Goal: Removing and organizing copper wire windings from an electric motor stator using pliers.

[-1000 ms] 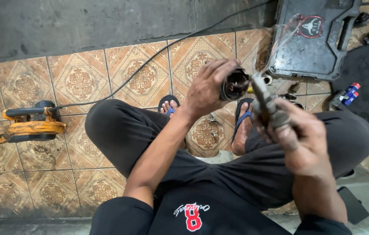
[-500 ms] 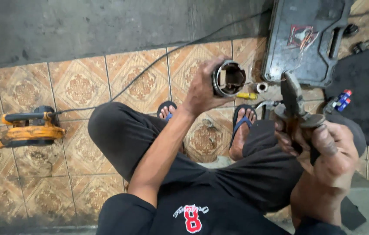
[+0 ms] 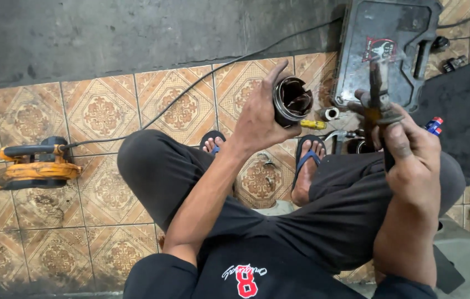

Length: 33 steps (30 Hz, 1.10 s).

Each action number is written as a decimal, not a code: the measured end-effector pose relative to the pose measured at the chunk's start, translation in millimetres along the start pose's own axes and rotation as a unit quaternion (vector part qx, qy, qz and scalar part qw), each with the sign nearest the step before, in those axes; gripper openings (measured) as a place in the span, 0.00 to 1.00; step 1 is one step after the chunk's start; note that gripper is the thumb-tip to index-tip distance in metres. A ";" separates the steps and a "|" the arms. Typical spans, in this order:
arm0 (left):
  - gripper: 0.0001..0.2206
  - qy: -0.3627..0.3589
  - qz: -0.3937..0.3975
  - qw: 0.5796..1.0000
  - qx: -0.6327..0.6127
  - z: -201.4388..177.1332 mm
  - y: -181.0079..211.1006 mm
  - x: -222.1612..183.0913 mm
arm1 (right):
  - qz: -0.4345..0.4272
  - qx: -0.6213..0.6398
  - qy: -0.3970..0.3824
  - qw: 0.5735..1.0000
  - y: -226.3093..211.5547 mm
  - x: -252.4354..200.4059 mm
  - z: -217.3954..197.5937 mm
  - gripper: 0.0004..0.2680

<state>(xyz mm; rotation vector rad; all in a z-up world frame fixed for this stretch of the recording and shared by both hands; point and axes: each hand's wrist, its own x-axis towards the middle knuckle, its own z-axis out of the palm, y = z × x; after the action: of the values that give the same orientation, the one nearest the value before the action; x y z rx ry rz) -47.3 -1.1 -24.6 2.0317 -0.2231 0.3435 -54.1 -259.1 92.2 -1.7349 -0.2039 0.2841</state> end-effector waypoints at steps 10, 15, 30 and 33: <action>0.56 0.003 -0.044 0.999 -0.006 -19.4 13.8 -2.4 | 0.011 -0.234 -0.128 0.964 -23.5 10.1 37.2 0.08; 0.55 0.021 -0.006 0.989 0.144 -9.3 3.5 -8.3 | -0.031 -0.294 -0.136 0.946 -14.0 11.2 55.1 0.08; 0.46 0.054 0.037 0.968 0.242 -5.2 1.9 -9.0 | -0.094 -0.315 -0.141 0.934 14.7 8.8 64.1 0.10; 0.50 0.059 0.057 0.974 0.212 0.6 -9.7 -10.7 | -0.063 -0.207 -0.155 0.964 0.0 13.5 65.6 0.11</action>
<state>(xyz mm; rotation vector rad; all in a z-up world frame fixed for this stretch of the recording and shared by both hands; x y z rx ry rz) -54.4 3.0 -36.4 2.4144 -0.2058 0.6243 -61.0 -193.6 80.2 -2.0727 -0.6378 0.4421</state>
